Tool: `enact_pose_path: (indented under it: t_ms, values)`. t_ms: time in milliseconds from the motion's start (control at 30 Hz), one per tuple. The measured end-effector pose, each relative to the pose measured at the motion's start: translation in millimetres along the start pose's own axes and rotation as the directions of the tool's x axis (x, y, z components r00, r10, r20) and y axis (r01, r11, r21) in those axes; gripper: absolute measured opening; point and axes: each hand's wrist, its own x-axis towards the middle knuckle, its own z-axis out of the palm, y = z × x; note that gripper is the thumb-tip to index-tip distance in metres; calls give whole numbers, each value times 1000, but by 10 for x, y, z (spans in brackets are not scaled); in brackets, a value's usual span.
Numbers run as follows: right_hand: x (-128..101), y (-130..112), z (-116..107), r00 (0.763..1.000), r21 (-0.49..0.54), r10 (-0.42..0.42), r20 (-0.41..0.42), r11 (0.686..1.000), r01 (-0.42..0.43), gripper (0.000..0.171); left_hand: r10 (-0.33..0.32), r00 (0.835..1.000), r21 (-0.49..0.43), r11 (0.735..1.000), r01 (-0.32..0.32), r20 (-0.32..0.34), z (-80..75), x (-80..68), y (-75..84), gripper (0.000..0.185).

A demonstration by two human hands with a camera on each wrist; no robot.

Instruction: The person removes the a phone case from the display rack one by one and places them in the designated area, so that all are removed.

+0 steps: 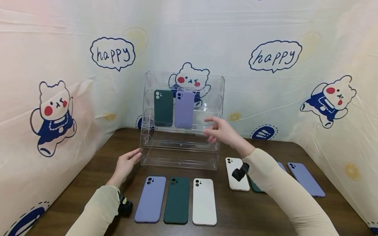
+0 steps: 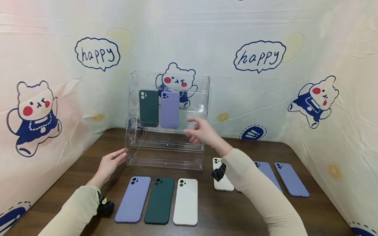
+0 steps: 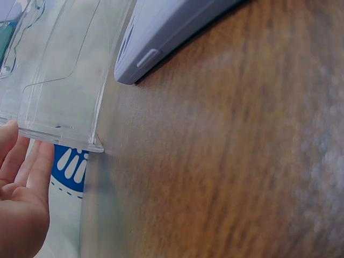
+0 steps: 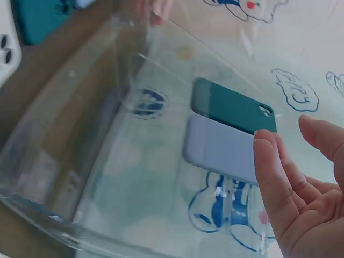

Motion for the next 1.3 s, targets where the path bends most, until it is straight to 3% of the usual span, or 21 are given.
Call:
enact_pose_path:
  t_ms: [333, 567, 800, 1033, 1300]
  values:
    - [486, -85, -44, 987, 80, -5, -163, 997, 18, 61, -21, 1000, 13, 1000, 21, 3, 6, -11, 17, 44]
    - [738, -8, -22, 977, 149, 36, -209, 989, -4, 68, -19, 1000, 9, 1000, 19, -7, 20, 12, 0, 42]
    - [903, 24, 20, 972, 218, 82, -222, 975, -32, 66, -28, 1000, 6, 1000, 28, -5, 24, 11, -2, 44]
    - [1014, -49, 87, 963, 182, 83, -258, 983, -36, 61, -29, 1000, 7, 1000, 29, -7, 7, 8, 18, 42]
    - [1118, -48, 160, 942, 241, 140, -306, 968, -66, 55, -25, 1000, -3, 1000, 25, -7, -9, -1, 7, 42]
